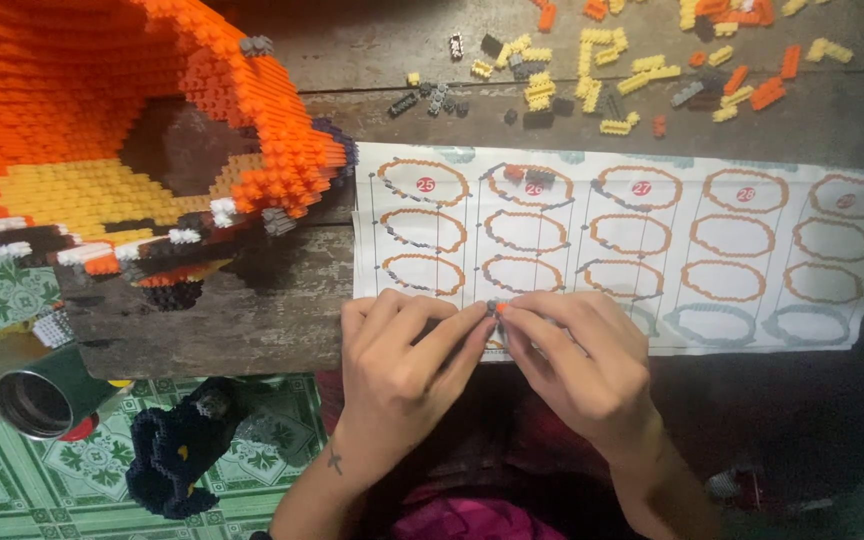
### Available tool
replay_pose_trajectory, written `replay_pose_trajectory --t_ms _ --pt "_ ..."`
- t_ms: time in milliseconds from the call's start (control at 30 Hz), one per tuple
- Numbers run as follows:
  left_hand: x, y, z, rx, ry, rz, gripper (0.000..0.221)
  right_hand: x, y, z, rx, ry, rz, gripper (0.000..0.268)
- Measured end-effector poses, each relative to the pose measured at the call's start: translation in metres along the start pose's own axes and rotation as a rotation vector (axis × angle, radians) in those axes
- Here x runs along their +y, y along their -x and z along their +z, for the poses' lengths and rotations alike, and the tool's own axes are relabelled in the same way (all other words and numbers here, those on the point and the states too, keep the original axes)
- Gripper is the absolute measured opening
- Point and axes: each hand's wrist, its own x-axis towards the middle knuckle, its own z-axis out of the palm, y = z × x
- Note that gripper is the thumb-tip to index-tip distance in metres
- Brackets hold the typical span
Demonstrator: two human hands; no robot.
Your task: Assembling a 3D structure using small interlocking plastic blocks according to a paper template
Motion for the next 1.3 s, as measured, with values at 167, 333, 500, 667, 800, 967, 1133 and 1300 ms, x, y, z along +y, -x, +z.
replay_pose_trajectory --t_ms 167,333,500,667,800,967,1133,1300 --pt "0.0 0.001 0.002 0.039 0.007 -0.001 0.004 0.0 -0.002 0.003 0.025 0.02 -0.021 0.005" --pt "-0.001 0.002 0.003 0.035 0.002 0.002 0.003 -0.001 -0.002 0.003 0.033 0.028 -0.027 0.004" --pt "-0.002 0.003 0.004 0.057 -0.001 0.011 0.004 -0.005 -0.007 0.002 0.041 0.013 -0.013 0.006" --pt "-0.004 0.006 0.006 0.061 -0.011 0.024 0.003 -0.007 -0.011 0.001 0.052 -0.016 -0.008 0.009" --pt "-0.004 0.007 0.007 0.07 -0.025 0.03 0.002 -0.005 -0.01 -0.001 0.044 -0.011 -0.021 0.01" --pt "-0.002 0.004 0.003 0.053 -0.042 0.056 0.005 -0.009 -0.012 -0.005 0.013 0.01 -0.012 0.008" --pt "-0.002 0.005 0.007 0.076 -0.071 0.072 0.009 -0.009 -0.01 -0.007 0.0 0.018 -0.011 0.007" --pt "-0.004 0.007 0.007 0.074 -0.06 0.074 0.007 -0.011 -0.012 -0.01 -0.013 0.023 -0.027 0.006"
